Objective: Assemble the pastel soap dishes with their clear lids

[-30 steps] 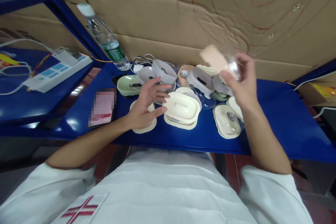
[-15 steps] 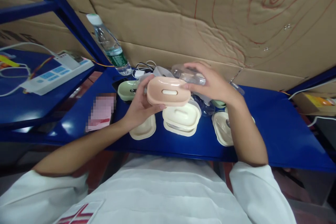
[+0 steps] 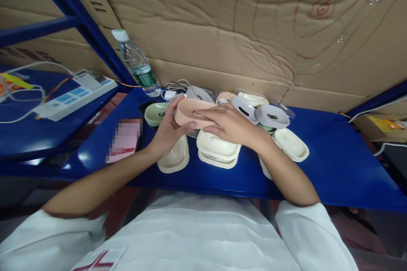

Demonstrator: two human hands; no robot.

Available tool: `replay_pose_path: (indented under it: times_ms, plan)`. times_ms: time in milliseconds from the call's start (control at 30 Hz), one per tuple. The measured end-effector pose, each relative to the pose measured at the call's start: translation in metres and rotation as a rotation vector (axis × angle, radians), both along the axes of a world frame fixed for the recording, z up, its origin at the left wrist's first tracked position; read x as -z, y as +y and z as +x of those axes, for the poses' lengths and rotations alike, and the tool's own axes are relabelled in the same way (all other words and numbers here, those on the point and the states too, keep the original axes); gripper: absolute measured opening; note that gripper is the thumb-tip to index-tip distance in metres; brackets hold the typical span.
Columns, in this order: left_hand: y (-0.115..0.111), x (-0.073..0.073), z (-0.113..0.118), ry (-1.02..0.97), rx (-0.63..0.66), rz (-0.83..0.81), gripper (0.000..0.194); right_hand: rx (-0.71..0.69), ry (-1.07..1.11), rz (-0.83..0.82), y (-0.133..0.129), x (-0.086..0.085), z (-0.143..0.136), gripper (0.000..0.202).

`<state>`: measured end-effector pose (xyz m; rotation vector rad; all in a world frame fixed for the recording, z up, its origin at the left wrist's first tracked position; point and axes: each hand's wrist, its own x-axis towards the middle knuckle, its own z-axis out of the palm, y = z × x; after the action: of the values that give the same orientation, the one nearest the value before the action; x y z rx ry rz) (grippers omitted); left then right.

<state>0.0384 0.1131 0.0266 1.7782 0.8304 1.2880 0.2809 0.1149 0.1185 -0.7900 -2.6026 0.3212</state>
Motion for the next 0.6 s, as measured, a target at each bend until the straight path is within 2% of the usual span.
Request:
replay_pose_path:
  times_ms: [133,233,333,400,500,600]
  plan:
    - [0.0,0.001,0.002,-0.02,0.035,-0.062,0.1,-0.028,0.031,-0.109,0.003,-0.008,0.007,0.041]
    - [0.002,0.003,0.002,0.038,0.029,-0.003,0.108,0.007,0.046,-0.164,0.004,-0.015,0.012,0.038]
    - [0.006,0.005,0.0,0.109,-0.019,0.115,0.12,0.038,0.097,-0.052,0.01,-0.016,0.021,0.036]
    - [0.006,0.006,-0.001,0.166,-0.048,0.197,0.122,0.113,0.095,0.055,0.017,-0.014,0.029,0.033]
    - [0.004,0.007,-0.001,0.257,-0.056,0.269,0.109,0.265,0.043,0.145,0.027,-0.014,0.041,0.033]
    - [0.001,0.009,-0.001,0.326,-0.076,0.314,0.092,0.274,0.0,0.105,0.03,-0.013,0.047,0.033]
